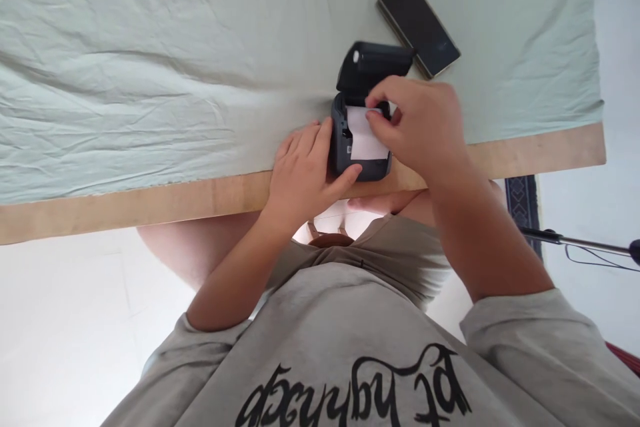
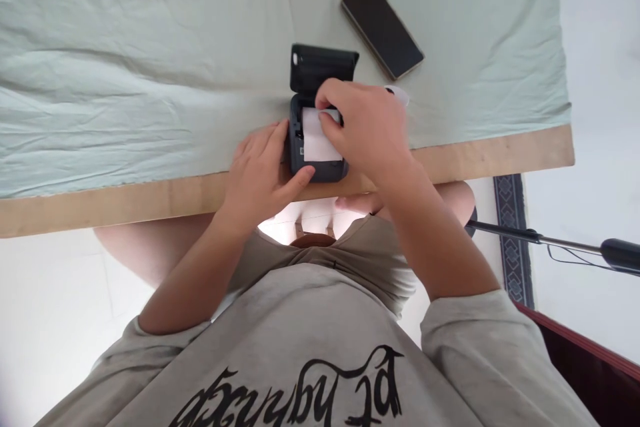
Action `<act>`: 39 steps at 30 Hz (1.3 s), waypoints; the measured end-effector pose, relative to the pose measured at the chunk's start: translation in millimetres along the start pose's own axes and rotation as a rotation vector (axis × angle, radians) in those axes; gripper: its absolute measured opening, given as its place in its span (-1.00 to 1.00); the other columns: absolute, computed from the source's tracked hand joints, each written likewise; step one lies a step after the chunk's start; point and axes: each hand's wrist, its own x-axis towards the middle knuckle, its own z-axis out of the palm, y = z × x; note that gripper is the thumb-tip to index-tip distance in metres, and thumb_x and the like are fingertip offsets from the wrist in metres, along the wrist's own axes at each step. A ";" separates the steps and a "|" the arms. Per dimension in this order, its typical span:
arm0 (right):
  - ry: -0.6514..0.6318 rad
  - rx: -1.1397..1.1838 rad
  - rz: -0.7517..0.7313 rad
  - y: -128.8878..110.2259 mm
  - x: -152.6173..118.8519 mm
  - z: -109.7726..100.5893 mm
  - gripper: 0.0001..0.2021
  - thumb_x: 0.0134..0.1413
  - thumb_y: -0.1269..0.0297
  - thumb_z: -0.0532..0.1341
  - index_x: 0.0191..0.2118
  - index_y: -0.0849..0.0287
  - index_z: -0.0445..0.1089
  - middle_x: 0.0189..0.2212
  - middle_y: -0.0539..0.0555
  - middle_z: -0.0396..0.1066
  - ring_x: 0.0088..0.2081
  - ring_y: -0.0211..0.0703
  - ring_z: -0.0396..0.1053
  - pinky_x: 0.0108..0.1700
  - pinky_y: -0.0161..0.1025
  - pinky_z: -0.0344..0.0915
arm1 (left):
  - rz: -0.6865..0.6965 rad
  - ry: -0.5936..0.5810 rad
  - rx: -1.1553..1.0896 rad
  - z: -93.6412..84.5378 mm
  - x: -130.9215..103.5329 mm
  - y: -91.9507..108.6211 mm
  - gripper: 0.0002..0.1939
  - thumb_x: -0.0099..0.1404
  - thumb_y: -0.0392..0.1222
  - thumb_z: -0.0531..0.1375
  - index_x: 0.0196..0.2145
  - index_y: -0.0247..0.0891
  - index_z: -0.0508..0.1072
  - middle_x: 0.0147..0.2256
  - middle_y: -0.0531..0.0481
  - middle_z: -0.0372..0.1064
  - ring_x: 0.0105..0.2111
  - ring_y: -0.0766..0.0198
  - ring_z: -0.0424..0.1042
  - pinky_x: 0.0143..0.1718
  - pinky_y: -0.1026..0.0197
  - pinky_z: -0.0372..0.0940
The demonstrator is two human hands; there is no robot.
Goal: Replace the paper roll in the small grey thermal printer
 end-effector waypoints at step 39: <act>0.293 0.928 0.416 97.8 -70.2 9.2 -0.61 -0.12 -0.25 0.04 -0.29 -0.16 0.36 -0.56 -0.02 0.00 -0.63 -0.27 -0.21 -0.51 -0.03 -0.16 | -0.020 -0.035 0.044 -3.8 -0.2 3.7 -0.15 0.47 0.32 0.06 0.40 -0.46 0.21 0.33 -0.42 0.30 0.34 -0.21 0.30 0.37 -0.16 0.16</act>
